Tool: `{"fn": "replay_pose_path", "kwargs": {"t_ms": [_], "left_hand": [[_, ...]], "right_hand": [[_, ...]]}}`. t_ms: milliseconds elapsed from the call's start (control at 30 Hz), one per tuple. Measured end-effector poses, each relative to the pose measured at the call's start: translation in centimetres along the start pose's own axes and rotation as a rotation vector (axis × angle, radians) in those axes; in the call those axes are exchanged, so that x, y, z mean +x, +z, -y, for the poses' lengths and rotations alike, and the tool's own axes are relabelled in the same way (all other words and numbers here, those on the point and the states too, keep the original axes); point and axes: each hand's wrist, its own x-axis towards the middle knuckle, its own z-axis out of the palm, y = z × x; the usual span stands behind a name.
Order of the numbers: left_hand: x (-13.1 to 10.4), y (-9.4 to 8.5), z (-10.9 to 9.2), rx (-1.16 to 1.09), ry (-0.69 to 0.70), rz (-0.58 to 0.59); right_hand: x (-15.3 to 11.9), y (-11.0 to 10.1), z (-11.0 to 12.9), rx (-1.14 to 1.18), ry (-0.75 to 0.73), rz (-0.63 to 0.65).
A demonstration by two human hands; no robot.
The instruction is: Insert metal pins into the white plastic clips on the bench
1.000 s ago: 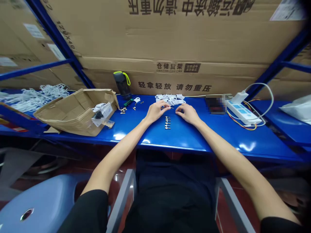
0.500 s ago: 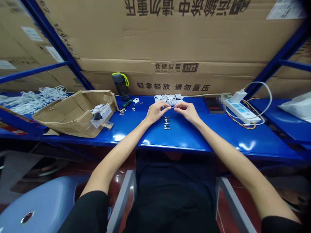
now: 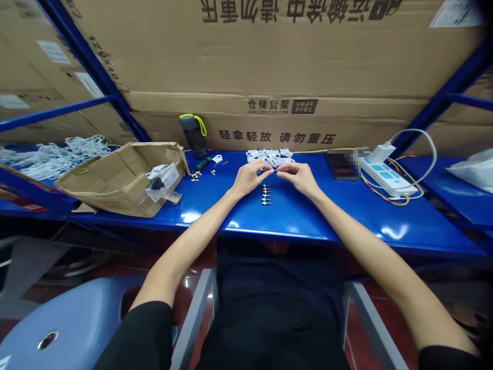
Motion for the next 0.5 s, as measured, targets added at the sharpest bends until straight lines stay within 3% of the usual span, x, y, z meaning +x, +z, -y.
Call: {"fn": "replay_pose_path", "kwargs": {"t_ms": [500], "left_hand": [[0.04,-0.03,-0.11,-0.018,0.029,-0.009]], "right_hand": [[-0.24,0.32,0.84,0.075,0.012,-0.047]]}}
